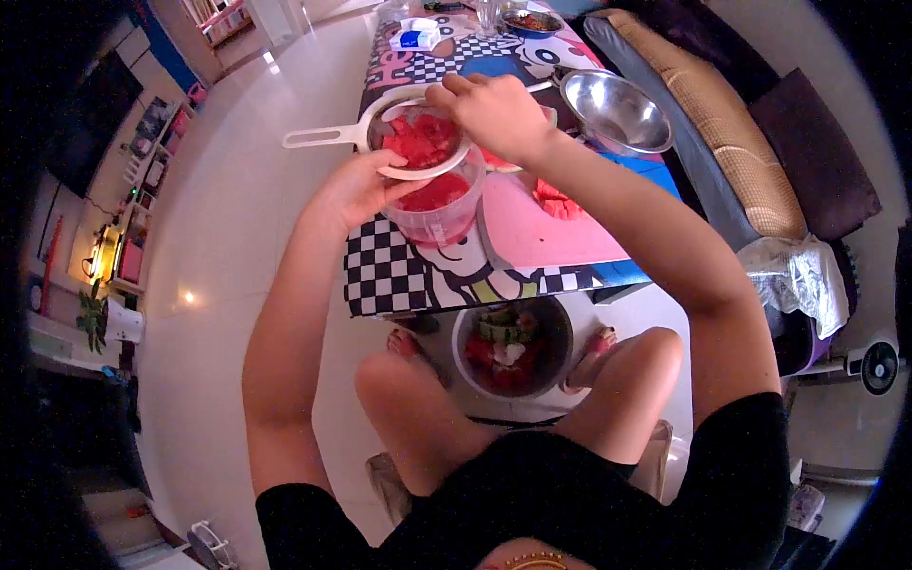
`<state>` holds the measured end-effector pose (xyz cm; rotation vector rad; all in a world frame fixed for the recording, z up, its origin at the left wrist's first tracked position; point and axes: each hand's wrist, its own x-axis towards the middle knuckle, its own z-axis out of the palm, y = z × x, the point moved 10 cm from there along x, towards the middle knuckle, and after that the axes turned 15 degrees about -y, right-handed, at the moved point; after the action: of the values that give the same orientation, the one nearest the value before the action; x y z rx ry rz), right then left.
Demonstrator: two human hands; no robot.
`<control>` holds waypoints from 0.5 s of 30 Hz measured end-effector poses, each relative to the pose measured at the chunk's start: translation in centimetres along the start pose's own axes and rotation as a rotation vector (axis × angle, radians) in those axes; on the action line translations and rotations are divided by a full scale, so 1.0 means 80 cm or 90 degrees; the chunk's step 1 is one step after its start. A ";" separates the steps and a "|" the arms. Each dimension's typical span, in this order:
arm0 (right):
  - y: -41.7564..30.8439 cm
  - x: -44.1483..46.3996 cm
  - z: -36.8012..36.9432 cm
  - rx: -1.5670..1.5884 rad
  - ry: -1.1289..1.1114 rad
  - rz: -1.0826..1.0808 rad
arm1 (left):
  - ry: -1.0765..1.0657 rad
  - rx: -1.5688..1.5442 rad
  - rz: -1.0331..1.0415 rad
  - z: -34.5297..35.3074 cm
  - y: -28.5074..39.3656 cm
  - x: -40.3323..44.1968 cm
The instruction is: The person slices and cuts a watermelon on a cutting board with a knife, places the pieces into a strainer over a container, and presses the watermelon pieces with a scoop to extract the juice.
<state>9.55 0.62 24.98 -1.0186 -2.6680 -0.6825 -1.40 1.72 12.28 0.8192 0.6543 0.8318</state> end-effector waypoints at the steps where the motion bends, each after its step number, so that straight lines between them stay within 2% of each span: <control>1: 0.000 0.000 0.004 0.011 0.007 0.004 | -0.007 -0.003 0.002 0.001 0.000 0.000; 3: -0.005 -0.001 0.004 0.010 0.035 0.009 | -0.021 -0.008 0.005 0.002 0.000 0.001; 6: -0.009 -0.001 0.011 0.031 0.006 0.040 | -0.019 -0.041 -0.015 0.002 -0.004 0.000; 10: -0.005 -0.004 0.014 0.077 -0.017 0.068 | 0.007 -0.003 0.026 0.004 0.000 -0.005; 13: -0.018 -0.003 0.017 0.064 0.035 0.031 | 0.003 -0.020 0.027 0.002 -0.002 0.001; 15: -0.007 -0.004 0.024 0.102 0.000 0.064 | -0.002 -0.026 0.030 0.002 -0.003 0.003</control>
<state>9.36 1.00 22.99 -1.0998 -2.6001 -0.4419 -1.07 1.77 12.11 0.8014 0.6150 0.8837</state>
